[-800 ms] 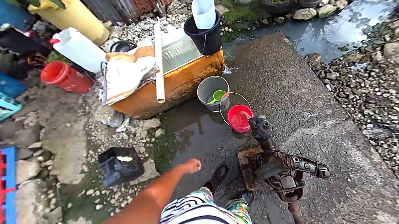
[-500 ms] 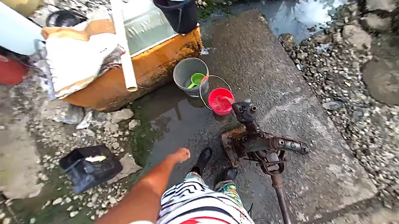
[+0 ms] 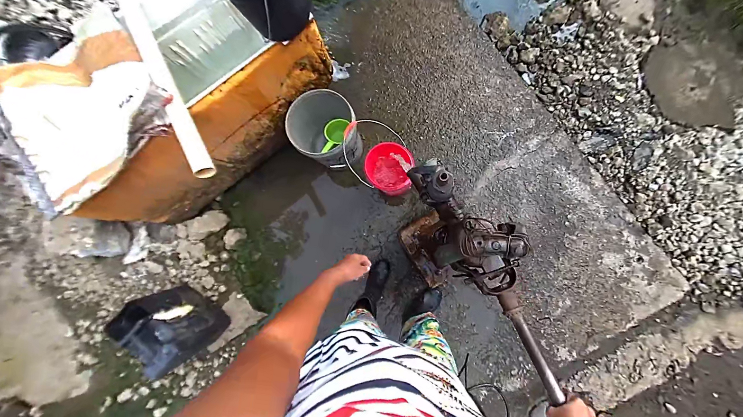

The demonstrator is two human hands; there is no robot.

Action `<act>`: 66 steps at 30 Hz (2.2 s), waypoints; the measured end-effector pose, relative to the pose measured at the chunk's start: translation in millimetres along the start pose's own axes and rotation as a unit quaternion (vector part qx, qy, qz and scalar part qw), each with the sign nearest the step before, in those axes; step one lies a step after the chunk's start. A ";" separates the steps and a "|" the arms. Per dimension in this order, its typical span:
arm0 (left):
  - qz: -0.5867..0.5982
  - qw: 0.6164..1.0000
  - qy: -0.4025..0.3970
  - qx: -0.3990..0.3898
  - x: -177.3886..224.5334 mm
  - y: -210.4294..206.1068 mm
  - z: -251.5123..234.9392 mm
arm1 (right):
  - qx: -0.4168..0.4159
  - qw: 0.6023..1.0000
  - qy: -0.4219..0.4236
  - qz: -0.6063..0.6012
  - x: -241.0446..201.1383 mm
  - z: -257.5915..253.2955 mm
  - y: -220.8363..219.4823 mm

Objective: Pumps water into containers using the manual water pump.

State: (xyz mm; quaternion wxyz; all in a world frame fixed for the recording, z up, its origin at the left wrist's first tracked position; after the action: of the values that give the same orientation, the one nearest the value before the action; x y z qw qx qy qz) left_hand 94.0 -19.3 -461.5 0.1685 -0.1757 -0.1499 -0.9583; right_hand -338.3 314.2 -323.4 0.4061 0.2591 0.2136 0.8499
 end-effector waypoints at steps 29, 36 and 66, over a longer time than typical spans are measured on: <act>-0.013 0.997 0.072 -0.013 -58.3 4.5 5.1 | 0.012 0.999 0.013 0.048 -6.5 90.2 56.1; 0.011 1.000 0.020 -0.004 -13.3 10.4 -9.1 | -0.034 0.999 -0.005 0.024 -17.5 70.5 43.3; -0.022 0.994 0.101 -0.019 -68.4 -11.9 19.1 | -0.054 0.997 0.039 -0.028 5.9 7.4 -22.1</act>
State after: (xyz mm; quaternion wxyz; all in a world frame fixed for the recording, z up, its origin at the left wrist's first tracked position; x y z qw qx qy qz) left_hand 155.3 16.5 -473.6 0.1586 -0.0781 -0.1174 -0.9772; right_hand -324.1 332.8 -328.7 0.4344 0.1977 0.1897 0.8580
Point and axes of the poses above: each hand's wrist, its own z-axis away from the middle knuckle, its own y-axis out of the back of the hand, x = y × z, the point moved 8 cm from there along -z, towards the middle knuckle, and after that the axes turned 2 degrees about z, right-handed, at the moved point
